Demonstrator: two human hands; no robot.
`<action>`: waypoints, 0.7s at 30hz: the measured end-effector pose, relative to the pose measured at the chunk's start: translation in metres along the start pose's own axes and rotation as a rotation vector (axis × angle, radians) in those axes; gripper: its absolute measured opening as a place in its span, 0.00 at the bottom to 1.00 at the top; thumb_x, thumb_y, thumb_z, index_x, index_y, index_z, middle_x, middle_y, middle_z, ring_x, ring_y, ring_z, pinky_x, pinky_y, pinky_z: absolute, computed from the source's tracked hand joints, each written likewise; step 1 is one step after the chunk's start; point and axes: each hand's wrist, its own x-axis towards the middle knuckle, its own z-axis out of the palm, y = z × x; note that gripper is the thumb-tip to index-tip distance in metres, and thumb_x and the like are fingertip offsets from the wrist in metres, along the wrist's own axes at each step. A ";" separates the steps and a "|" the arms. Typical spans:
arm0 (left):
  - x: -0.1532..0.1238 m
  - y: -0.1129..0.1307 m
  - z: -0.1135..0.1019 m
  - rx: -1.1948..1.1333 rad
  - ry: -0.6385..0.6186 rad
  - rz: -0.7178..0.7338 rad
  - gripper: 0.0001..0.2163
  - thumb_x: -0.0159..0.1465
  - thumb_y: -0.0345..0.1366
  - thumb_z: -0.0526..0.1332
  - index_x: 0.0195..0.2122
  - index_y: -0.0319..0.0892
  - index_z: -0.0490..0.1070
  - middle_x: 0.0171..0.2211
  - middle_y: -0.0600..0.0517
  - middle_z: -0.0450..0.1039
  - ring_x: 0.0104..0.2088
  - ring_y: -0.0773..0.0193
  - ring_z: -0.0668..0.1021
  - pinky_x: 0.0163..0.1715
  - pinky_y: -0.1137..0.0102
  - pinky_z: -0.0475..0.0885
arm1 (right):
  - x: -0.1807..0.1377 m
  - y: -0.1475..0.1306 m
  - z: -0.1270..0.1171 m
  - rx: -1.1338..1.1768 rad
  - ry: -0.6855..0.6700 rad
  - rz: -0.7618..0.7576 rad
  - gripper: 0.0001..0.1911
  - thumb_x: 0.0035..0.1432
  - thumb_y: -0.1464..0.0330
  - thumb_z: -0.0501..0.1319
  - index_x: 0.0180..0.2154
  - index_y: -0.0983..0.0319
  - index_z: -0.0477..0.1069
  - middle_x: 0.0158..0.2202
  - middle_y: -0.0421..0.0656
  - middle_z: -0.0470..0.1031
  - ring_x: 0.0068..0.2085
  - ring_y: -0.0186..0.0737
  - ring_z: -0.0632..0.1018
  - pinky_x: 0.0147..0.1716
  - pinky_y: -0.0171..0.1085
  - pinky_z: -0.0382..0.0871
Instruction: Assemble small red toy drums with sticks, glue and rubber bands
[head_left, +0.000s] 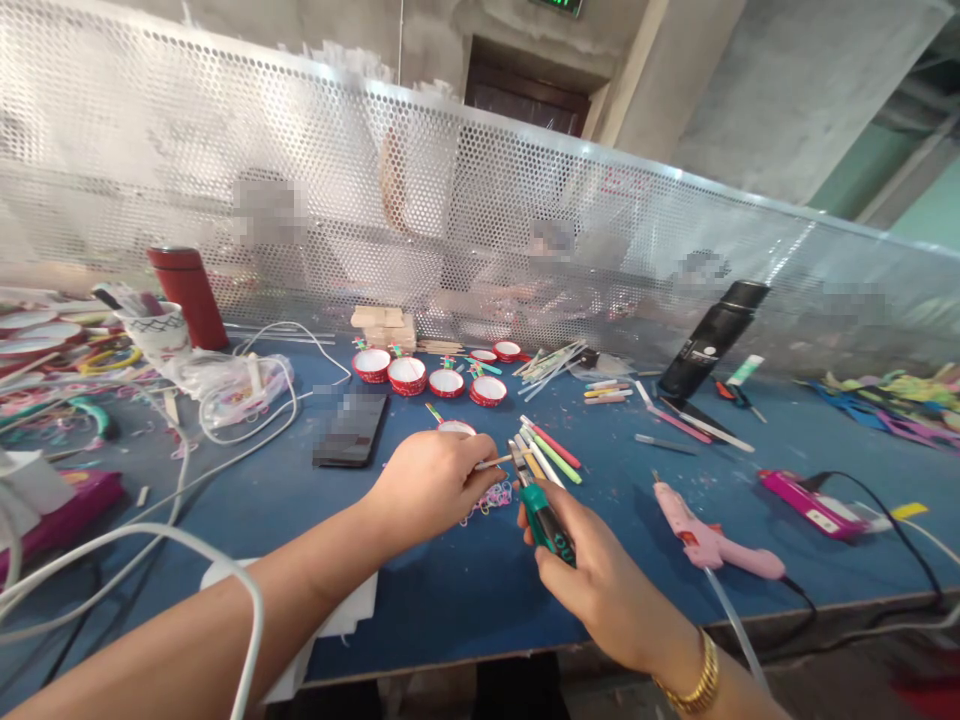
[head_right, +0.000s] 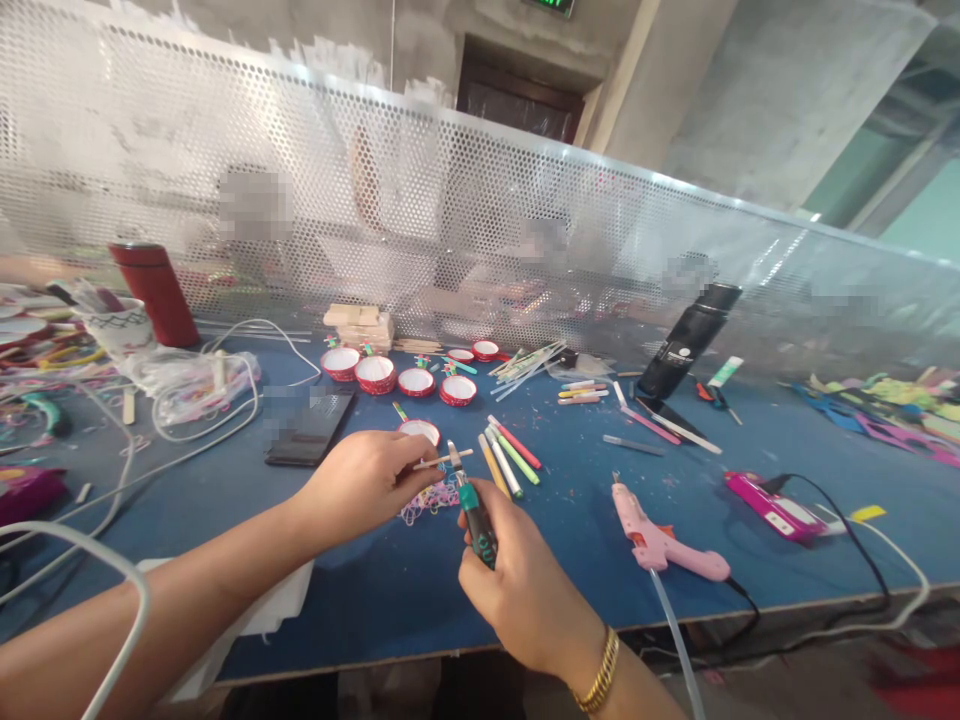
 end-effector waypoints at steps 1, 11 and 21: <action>0.000 0.000 0.000 0.009 0.004 0.008 0.10 0.67 0.41 0.58 0.33 0.43 0.73 0.25 0.53 0.74 0.27 0.64 0.75 0.26 0.71 0.60 | 0.000 0.000 0.000 -0.008 0.007 -0.006 0.21 0.55 0.73 0.54 0.52 0.61 0.64 0.39 0.44 0.72 0.40 0.42 0.73 0.44 0.42 0.67; 0.000 -0.002 0.000 0.037 0.069 0.146 0.14 0.70 0.40 0.53 0.32 0.41 0.73 0.27 0.51 0.74 0.30 0.63 0.77 0.28 0.70 0.64 | -0.004 0.003 0.003 -0.077 0.069 -0.028 0.23 0.56 0.72 0.55 0.55 0.60 0.64 0.42 0.45 0.73 0.42 0.44 0.74 0.45 0.42 0.67; -0.001 -0.002 -0.001 0.126 0.094 0.166 0.14 0.70 0.34 0.53 0.28 0.41 0.73 0.25 0.51 0.73 0.28 0.63 0.75 0.28 0.70 0.64 | 0.003 0.005 0.004 -0.007 0.033 -0.001 0.15 0.53 0.72 0.54 0.44 0.60 0.66 0.39 0.43 0.72 0.41 0.43 0.73 0.43 0.41 0.67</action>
